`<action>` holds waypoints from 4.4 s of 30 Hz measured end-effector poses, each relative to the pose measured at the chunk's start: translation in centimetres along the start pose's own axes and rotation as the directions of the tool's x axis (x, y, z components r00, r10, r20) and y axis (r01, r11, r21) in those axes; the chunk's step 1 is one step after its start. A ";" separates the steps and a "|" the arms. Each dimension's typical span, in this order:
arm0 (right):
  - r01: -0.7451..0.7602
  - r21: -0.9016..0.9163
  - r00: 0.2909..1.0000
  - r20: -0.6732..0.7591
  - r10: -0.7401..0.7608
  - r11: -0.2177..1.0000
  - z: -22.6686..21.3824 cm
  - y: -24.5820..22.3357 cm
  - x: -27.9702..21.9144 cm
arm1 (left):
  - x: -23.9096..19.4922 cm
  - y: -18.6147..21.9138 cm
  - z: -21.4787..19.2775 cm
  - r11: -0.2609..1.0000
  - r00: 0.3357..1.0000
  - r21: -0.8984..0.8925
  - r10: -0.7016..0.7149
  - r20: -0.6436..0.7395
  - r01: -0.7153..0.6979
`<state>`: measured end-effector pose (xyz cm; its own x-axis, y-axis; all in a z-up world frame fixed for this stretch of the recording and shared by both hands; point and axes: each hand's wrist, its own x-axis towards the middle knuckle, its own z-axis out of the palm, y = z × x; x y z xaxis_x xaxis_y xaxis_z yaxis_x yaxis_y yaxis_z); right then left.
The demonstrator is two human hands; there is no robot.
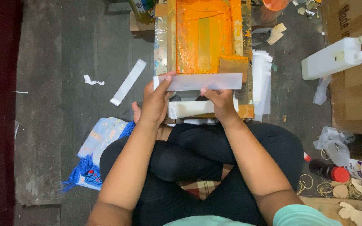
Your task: The person screen prints on a strip of translucent material by aligning it under a frame and pulling a wooden squeegee across orange ink.
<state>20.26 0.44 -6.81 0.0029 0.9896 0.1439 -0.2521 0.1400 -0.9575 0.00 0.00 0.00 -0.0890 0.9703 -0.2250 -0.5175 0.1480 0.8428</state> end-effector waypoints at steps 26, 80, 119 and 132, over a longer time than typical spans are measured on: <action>0.055 0.039 0.947 -0.319 -0.040 0.998 -0.9 -2.9 2.0 | -1.5 0.1 1.3 0.947 0.983 0.320 -0.042 0.178 -0.017; 0.270 -0.962 0.826 0.214 -0.522 0.032 -3.4 -3.6 3.4 | -0.8 1.3 -3.8 0.936 0.579 0.349 -0.303 0.757 0.033; 0.493 -0.869 0.717 0.436 -0.544 -0.047 -2.6 -12.5 9.2 | 4.0 -6.9 1.5 -0.316 0.788 0.724 -0.179 0.589 -0.613; 0.502 -0.864 0.717 0.439 -0.540 -0.036 -3.0 -12.1 9.2 | 4.5 -7.4 1.5 -0.289 0.799 0.746 -0.154 0.582 -0.600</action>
<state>26.20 7.96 5.39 -0.2869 0.6196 0.7306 0.8468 0.5207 -0.1090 4.67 3.51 -6.54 0.5038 0.8635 -0.0246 0.8381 -0.4816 0.2564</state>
